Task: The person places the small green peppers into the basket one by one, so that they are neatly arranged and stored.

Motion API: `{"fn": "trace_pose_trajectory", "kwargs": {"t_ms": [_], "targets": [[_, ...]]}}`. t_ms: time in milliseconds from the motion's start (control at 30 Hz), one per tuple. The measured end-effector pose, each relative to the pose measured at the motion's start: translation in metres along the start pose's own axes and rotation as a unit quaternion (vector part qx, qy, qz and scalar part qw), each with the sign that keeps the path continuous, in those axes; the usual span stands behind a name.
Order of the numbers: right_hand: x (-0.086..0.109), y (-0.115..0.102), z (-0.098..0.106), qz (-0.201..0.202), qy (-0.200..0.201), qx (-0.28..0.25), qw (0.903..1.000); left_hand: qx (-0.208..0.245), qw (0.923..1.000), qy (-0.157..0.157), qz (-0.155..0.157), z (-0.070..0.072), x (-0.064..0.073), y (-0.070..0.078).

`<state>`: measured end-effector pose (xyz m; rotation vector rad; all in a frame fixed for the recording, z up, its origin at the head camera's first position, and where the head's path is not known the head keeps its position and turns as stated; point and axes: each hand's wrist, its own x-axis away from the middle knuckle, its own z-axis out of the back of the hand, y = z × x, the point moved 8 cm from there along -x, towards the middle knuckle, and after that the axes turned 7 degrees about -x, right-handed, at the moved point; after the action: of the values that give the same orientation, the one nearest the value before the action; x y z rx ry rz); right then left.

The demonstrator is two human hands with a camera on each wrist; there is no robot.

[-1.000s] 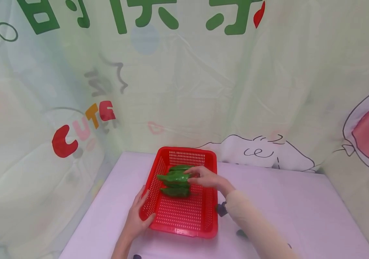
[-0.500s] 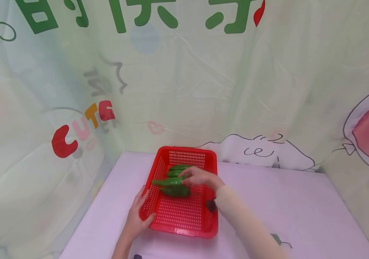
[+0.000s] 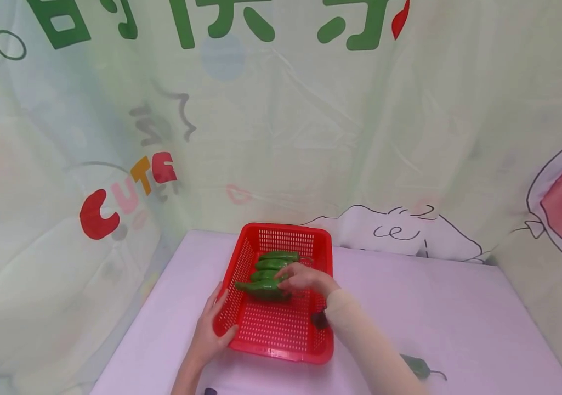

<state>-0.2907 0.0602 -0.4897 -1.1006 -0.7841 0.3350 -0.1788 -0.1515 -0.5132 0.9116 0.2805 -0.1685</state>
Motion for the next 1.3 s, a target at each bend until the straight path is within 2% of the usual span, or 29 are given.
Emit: {"fn": "trace_pose_trajectory", "kwargs": {"t_ms": [267,467,800,1033,1167,1300], "targets": [[-0.002,0.013,-0.003,-0.021,0.009,-0.019,0.9996,0.007,0.9999,-0.005,0.008,-0.001,0.000,-0.002],[-0.006,0.019,-0.006,-0.025,0.001,-0.027,0.9993,0.000,1.0000,0.002,-0.005,-0.001,0.001,0.000],[-0.006,0.024,-0.011,-0.040,-0.009,-0.003,0.9991,0.008,1.0000,-0.002,0.002,0.000,0.000,-0.001],[0.000,0.025,-0.007,-0.071,0.058,0.053,0.9944,0.005,0.9998,0.007,-0.017,0.001,0.000,0.000],[0.002,0.026,-0.007,-0.081,0.074,0.061,0.9920,0.007,0.9999,0.006,-0.014,0.001,0.000,-0.001],[0.001,0.026,-0.010,-0.075,0.075,0.061,0.9925,0.008,0.9998,0.008,-0.016,0.001,0.000,0.000]]}}
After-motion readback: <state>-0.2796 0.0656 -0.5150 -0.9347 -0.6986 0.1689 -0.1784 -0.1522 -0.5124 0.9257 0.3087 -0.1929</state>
